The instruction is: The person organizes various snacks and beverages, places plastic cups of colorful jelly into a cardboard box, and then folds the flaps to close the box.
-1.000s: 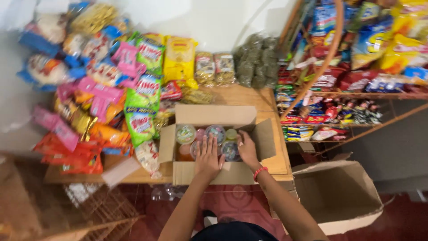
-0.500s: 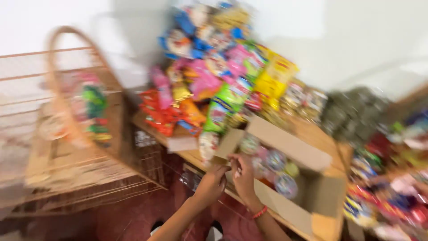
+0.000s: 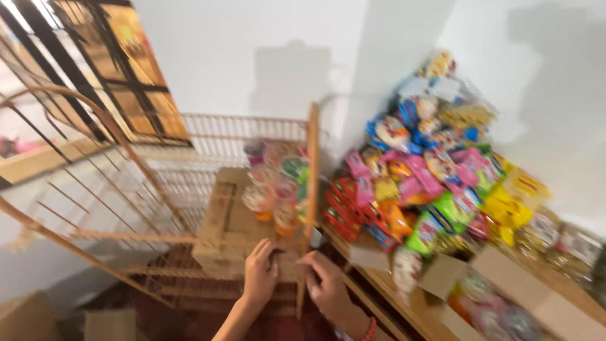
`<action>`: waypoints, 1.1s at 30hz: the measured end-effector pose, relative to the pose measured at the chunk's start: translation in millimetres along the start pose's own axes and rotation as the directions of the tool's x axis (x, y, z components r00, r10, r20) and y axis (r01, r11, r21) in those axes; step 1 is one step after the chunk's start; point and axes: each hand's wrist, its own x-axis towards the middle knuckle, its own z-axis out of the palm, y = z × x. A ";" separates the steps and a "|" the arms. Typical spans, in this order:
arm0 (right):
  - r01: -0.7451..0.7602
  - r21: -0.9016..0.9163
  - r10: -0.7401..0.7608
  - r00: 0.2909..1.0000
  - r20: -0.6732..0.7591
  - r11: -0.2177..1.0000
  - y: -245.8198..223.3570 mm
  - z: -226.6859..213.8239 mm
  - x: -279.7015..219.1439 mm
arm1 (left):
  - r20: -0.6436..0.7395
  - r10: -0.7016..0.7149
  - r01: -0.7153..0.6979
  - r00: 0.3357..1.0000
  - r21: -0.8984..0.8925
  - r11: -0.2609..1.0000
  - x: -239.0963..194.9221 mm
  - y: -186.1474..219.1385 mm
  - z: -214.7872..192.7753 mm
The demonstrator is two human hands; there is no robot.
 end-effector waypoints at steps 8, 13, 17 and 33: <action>-0.174 -0.174 0.206 0.960 0.188 0.969 -1.7 134.5 108.1 | -0.093 -0.061 0.074 0.994 0.145 0.987 52.6 -142.0 -109.1; -0.105 -0.335 0.167 0.972 0.165 0.936 37.3 177.6 163.2 | -0.040 -0.175 0.179 0.984 0.195 0.964 83.1 -203.2 -127.8; 0.079 -0.581 -0.037 0.996 0.084 0.810 87.2 197.5 205.9 | -0.103 -0.249 0.265 0.963 0.198 0.944 92.5 -230.8 -124.2; 0.076 -0.940 0.161 0.977 0.136 0.332 178.1 236.5 305.4 | -0.167 -0.094 0.132 0.981 0.231 0.964 81.7 -211.4 -133.6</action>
